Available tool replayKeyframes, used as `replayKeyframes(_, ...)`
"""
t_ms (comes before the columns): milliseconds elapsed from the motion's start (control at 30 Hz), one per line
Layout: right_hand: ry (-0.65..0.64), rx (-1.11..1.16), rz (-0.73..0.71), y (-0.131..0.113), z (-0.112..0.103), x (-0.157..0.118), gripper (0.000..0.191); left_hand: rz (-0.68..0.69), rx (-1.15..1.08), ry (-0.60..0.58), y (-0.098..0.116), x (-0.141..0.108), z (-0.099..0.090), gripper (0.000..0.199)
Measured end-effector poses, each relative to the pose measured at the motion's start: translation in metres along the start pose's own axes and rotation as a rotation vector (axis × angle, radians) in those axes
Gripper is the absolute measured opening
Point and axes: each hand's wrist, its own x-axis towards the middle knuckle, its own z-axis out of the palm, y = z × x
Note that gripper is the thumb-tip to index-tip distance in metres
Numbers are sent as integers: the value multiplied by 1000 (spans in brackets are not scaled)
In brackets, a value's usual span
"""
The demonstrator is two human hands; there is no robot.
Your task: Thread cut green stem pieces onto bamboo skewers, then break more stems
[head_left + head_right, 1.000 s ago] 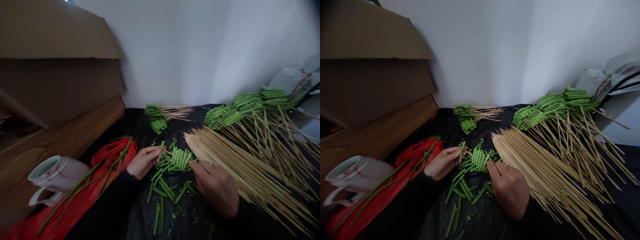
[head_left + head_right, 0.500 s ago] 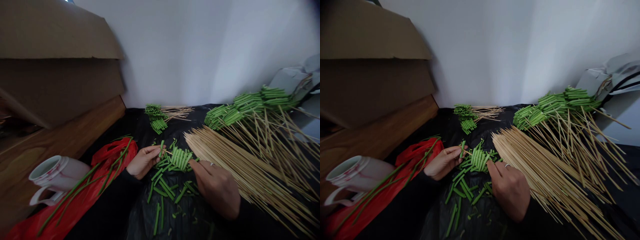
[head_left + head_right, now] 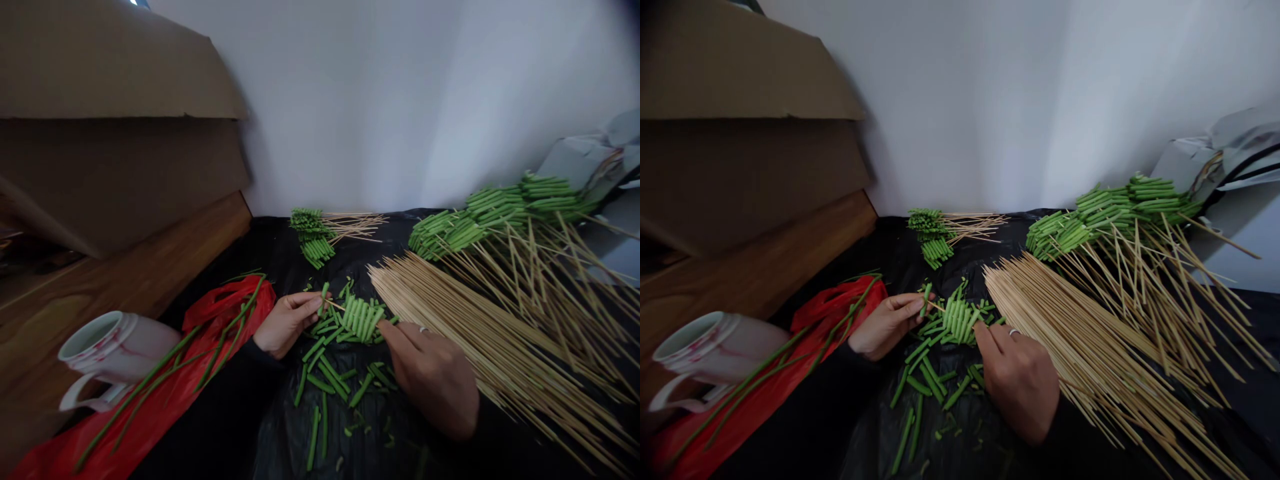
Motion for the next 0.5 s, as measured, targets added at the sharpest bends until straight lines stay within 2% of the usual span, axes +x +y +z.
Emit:
replayKeyframes(300,-11,-5,2,-1,2,-2,30,0,37,23,-3,-1,2,35)
replayKeyframes(500,-34,20,14,-3,3,-3,29,50,137,24,-7,0,1,32)
